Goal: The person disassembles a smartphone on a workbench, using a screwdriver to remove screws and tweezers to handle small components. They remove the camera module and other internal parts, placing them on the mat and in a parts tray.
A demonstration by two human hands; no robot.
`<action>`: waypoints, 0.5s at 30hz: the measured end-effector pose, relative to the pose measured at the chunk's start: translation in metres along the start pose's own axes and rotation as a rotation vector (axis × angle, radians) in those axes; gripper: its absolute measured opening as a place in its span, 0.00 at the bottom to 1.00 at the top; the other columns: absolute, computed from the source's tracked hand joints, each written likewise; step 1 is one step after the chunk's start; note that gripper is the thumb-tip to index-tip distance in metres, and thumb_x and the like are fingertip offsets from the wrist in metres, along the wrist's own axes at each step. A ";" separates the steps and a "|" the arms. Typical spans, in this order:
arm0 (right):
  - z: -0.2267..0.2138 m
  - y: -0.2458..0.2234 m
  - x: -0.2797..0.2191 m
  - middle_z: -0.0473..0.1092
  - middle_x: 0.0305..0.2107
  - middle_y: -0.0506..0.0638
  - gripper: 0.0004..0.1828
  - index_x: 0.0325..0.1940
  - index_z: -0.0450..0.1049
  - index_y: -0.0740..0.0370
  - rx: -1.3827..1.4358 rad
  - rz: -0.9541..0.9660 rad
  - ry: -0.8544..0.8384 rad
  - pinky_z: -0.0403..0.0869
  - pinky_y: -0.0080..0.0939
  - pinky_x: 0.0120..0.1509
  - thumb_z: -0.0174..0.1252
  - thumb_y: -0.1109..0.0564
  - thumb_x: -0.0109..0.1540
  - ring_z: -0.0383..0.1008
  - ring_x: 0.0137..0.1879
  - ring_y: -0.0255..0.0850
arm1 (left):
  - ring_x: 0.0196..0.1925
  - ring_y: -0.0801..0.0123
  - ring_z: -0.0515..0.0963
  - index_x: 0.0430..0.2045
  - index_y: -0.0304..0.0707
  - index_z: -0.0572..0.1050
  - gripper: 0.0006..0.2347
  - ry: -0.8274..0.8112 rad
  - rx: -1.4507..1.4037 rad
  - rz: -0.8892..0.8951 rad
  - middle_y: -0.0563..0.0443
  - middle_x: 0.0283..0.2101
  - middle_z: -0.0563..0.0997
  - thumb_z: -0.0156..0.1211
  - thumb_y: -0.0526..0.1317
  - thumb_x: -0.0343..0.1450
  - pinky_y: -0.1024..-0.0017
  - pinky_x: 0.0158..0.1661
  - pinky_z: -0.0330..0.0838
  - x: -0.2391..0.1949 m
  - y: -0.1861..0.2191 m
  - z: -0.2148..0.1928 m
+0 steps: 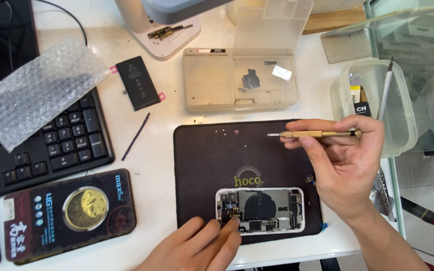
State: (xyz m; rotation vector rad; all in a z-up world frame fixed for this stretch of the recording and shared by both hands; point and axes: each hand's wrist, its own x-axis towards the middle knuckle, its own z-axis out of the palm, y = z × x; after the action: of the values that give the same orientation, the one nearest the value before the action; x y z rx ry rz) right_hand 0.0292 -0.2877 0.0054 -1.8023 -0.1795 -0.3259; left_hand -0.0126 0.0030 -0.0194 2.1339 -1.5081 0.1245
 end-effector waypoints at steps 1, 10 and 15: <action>0.000 0.001 0.002 0.73 0.48 0.72 0.19 0.57 0.46 0.61 -0.021 -0.027 0.020 0.83 0.44 0.59 0.48 0.72 0.74 0.81 0.50 0.49 | 0.44 0.62 0.80 0.41 0.24 0.76 0.11 0.007 -0.005 -0.019 0.32 0.49 0.82 0.56 0.36 0.70 0.73 0.38 0.69 0.000 0.001 0.003; 0.001 0.008 0.018 0.70 0.56 0.75 0.11 0.55 0.49 0.64 -0.014 -0.047 0.107 0.80 0.48 0.67 0.43 0.71 0.76 0.78 0.60 0.54 | 0.30 0.75 0.77 0.28 0.36 0.76 0.04 0.050 0.150 -0.060 0.46 0.41 0.87 0.62 0.37 0.71 0.83 0.25 0.63 -0.013 0.004 0.049; 0.002 0.007 0.024 0.69 0.59 0.74 0.09 0.55 0.52 0.67 -0.085 -0.042 0.059 0.80 0.51 0.70 0.42 0.71 0.74 0.77 0.64 0.56 | 0.29 0.76 0.77 0.27 0.39 0.76 0.05 0.066 0.217 -0.068 0.50 0.39 0.87 0.63 0.37 0.71 0.83 0.24 0.62 -0.032 0.003 0.094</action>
State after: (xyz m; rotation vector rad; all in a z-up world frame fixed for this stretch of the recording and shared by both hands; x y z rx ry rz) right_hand 0.0543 -0.2882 0.0064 -1.8725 -0.1643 -0.4213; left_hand -0.0477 -0.0139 -0.1104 2.3228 -1.4387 0.3460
